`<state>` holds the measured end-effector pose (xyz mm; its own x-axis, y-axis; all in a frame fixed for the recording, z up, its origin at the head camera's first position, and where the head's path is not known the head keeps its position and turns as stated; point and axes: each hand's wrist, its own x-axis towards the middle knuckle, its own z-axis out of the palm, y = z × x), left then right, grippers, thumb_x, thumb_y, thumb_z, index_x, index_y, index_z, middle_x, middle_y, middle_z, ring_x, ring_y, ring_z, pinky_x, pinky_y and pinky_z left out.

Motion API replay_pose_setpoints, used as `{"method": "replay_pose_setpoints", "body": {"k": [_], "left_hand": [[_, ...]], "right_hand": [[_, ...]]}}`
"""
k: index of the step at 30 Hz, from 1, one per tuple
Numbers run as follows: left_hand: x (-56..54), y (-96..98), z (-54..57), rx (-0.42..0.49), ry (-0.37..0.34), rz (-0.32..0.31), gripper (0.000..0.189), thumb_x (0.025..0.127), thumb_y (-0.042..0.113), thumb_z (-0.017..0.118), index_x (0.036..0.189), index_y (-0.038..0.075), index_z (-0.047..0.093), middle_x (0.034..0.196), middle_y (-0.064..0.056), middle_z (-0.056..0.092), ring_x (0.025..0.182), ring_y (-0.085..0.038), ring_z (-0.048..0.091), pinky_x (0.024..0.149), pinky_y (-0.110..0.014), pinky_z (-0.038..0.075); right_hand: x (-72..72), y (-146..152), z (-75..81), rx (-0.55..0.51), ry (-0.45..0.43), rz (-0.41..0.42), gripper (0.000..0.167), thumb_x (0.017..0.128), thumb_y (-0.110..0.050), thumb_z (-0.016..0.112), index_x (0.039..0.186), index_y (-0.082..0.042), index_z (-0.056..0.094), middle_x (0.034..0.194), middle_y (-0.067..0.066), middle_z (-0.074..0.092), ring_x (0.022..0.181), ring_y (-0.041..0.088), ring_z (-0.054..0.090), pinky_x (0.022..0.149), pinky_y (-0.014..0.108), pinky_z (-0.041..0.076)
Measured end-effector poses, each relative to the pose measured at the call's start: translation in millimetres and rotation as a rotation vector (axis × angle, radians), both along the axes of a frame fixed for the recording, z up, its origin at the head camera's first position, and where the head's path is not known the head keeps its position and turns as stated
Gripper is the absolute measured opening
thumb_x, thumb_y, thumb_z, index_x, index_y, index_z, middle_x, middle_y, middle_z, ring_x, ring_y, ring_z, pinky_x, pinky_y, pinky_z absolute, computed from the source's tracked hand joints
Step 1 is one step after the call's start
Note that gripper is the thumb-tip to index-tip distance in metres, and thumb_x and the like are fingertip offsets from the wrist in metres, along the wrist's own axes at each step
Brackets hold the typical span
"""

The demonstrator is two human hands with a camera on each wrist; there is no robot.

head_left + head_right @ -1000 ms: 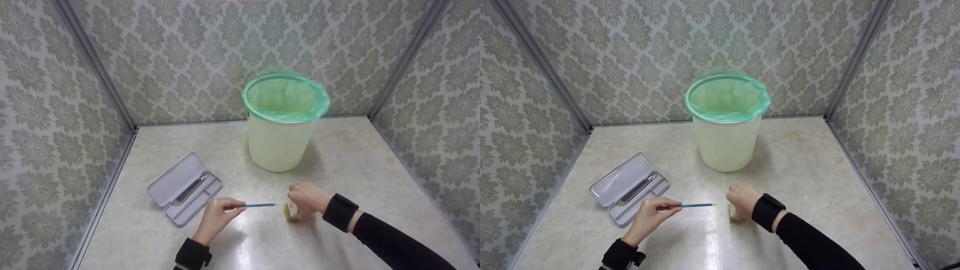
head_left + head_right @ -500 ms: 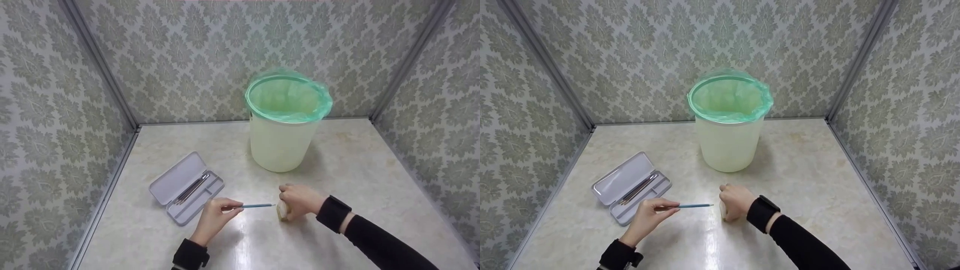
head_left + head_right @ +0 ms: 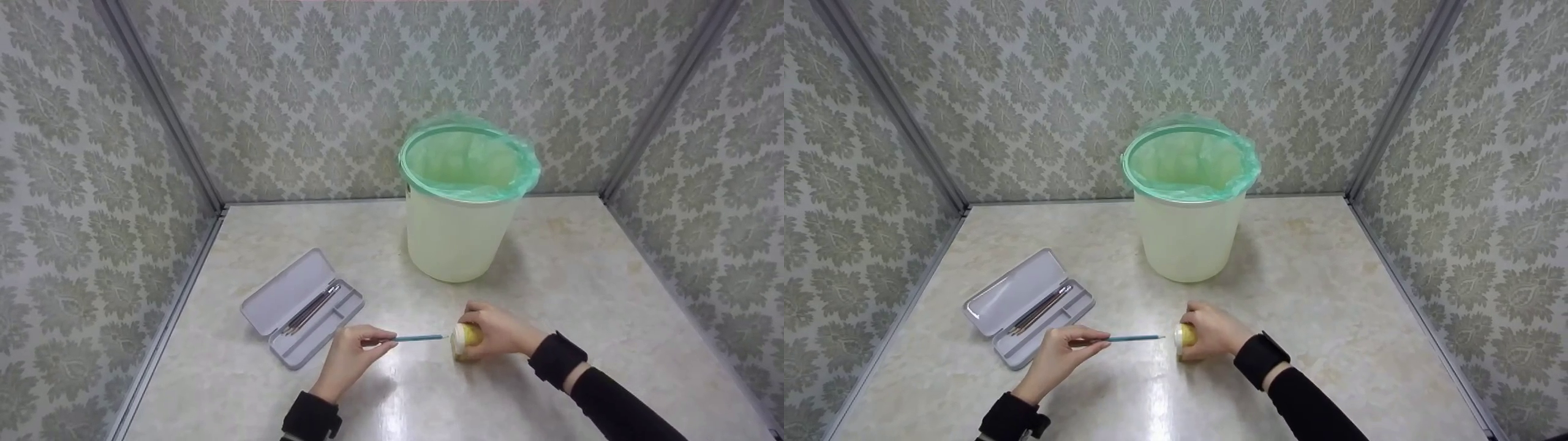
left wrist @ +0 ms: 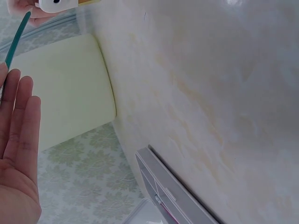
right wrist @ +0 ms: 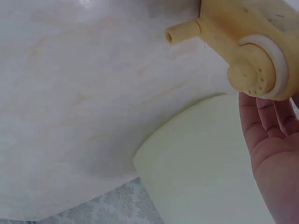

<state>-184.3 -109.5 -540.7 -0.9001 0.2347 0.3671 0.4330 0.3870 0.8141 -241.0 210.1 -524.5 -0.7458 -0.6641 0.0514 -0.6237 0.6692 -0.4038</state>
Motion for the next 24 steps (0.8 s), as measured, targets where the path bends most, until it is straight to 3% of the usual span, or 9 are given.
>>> {"method": "replay_pose_setpoints", "body": {"k": [11,19,20,24], "left_hand": [[-1.3,1.3,-3.2,-0.006,-0.03,0.003,0.012,0.087,0.014,0.081,0.098,0.01,0.082,0.092,-0.004,0.081,0.086,-0.015,0.077,0.08,-0.022,0.062],[-2.4,0.7,-4.5,-0.013,-0.038,0.002,0.014,0.087,0.016,0.08,0.099,0.008,0.082,0.093,-0.005,0.081,0.088,-0.015,0.076,0.081,-0.022,0.061],[-2.6,0.3,-4.5,-0.013,-0.038,0.002,0.014,0.087,0.016,0.08,0.099,0.008,0.082,0.093,-0.005,0.081,0.088,-0.015,0.076,0.081,-0.022,0.062],[-3.8,-0.4,-5.4,-0.003,-0.048,0.001,0.013,0.087,0.014,0.08,0.099,0.009,0.082,0.094,-0.006,0.081,0.088,-0.015,0.076,0.081,-0.021,0.061]], "right_hand": [[11.2,9.3,-15.3,-0.111,-0.08,-0.154,0.057,0.078,-0.039,0.088,0.125,-0.011,0.071,0.119,0.0,0.063,0.106,0.016,0.06,0.09,0.03,0.053],[16.6,22.7,-30.8,-0.34,-0.127,-0.221,0.072,0.073,-0.035,0.092,0.131,-0.003,0.066,0.138,0.016,0.066,0.127,0.037,0.062,0.108,0.051,0.05],[17.3,25.1,-33.0,-0.364,-0.137,-0.229,0.071,0.072,-0.034,0.092,0.131,-0.003,0.066,0.137,0.016,0.066,0.128,0.038,0.061,0.109,0.051,0.05],[19.2,32.7,-39.7,-0.413,-0.178,-0.273,0.065,0.075,-0.028,0.091,0.129,-0.002,0.067,0.132,0.015,0.07,0.121,0.034,0.066,0.101,0.033,0.055]]}}
